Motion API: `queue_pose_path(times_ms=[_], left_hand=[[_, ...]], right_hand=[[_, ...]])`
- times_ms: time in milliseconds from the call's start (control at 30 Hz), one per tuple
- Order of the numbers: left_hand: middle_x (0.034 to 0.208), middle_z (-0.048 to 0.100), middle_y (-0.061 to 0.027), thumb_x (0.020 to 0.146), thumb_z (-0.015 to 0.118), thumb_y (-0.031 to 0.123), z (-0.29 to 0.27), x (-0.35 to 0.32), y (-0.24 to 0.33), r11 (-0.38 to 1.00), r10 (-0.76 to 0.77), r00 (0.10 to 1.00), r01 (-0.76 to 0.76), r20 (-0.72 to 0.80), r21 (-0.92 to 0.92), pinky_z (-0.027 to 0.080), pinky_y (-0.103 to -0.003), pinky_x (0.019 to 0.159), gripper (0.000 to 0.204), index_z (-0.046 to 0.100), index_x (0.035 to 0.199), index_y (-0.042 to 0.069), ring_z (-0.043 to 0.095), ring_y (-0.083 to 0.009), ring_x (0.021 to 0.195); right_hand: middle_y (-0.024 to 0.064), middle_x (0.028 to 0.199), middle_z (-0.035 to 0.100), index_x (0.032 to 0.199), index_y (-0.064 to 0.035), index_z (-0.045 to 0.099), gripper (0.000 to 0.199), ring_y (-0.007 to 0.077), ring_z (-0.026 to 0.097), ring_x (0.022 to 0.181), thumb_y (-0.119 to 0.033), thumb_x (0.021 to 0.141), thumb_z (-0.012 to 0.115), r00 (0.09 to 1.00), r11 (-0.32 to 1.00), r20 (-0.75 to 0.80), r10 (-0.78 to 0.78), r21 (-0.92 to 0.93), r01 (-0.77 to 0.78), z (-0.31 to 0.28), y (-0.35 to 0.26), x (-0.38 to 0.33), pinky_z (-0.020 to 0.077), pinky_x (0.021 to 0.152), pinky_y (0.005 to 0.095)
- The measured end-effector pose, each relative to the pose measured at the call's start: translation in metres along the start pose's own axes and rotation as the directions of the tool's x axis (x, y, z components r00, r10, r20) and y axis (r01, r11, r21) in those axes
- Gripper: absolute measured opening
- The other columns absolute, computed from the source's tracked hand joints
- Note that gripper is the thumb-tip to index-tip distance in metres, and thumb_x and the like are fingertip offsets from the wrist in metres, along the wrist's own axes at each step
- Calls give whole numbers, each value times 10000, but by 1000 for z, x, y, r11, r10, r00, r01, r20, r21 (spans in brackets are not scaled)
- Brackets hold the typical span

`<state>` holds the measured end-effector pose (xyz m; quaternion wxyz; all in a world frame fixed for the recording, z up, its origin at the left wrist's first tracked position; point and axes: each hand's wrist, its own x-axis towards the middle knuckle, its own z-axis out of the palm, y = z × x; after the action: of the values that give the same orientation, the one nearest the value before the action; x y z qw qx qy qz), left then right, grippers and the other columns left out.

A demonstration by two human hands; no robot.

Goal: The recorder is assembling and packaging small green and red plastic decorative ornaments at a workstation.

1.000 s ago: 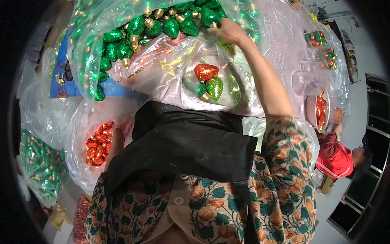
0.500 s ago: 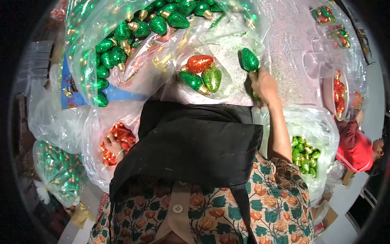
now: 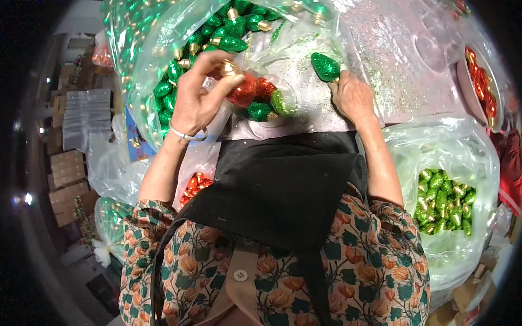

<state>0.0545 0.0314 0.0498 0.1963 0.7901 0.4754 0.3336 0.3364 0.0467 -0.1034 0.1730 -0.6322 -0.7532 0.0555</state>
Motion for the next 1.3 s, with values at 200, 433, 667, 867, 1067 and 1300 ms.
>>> queue_pose_path(times_ms=[200, 433, 667, 867, 1067, 1300], left_hand=[[825, 614, -197, 804, 667, 261, 25, 14, 9, 970, -69, 906, -37, 418, 241, 477, -431, 656, 289, 603, 980, 41, 615, -351, 787], [925, 613, -223, 859, 581, 346, 45, 7, 0, 975, -158, 712, 1, 684, 224, 458, -467, 758, 358, 603, 990, 14, 596, -373, 881], [974, 595, -211, 890, 512, 419, 31, -13, 17, 991, 116, 732, -132, 672, -27, 464, -448, 779, 437, 605, 957, -3, 579, -352, 941], [950, 603, -194, 868, 529, 439, 36, -26, 14, 966, 77, 703, -229, 707, 123, 483, -408, 765, 445, 625, 941, 10, 603, -317, 916], [996, 584, -151, 820, 604, 308, 37, -24, 19, 913, -70, 507, -315, 859, 260, 478, -392, 774, 305, 597, 981, 50, 589, -281, 925], [1099, 558, -151, 829, 585, 196, 28, -41, 15, 930, 43, 549, -327, 835, 168, 468, -365, 839, 333, 531, 1093, 1, 574, -264, 987]], right_hand=[[228, 747, 620, 876, 19, 534, 311, 403, 610, 698, -283, 841, 599, 999, 996, -14, 29, 81, -28, 1, 10, -3, 484, 617, 474], [233, 755, 621, 874, 25, 539, 306, 401, 611, 697, -274, 843, 594, 999, 997, -19, 32, 74, -31, -1, 8, 0, 487, 623, 472], [230, 759, 622, 875, 32, 547, 316, 404, 609, 690, -281, 857, 586, 1000, 999, -1, 12, 35, -12, 2, 13, 1, 487, 627, 463], [189, 792, 648, 975, 54, 574, 313, 314, 639, 674, -247, 890, 559, 974, 968, 201, 100, 207, -142, -41, -6, 14, 499, 616, 399], [115, 772, 642, 956, 32, 594, 259, 191, 623, 686, -214, 892, 552, 797, 545, 475, -373, 807, -226, -125, -88, 29, 493, 635, 307], [120, 774, 615, 901, 19, 584, 151, 234, 616, 672, -120, 855, 546, 451, 795, 665, -595, 405, 451, -159, -124, 61, 484, 607, 334]])
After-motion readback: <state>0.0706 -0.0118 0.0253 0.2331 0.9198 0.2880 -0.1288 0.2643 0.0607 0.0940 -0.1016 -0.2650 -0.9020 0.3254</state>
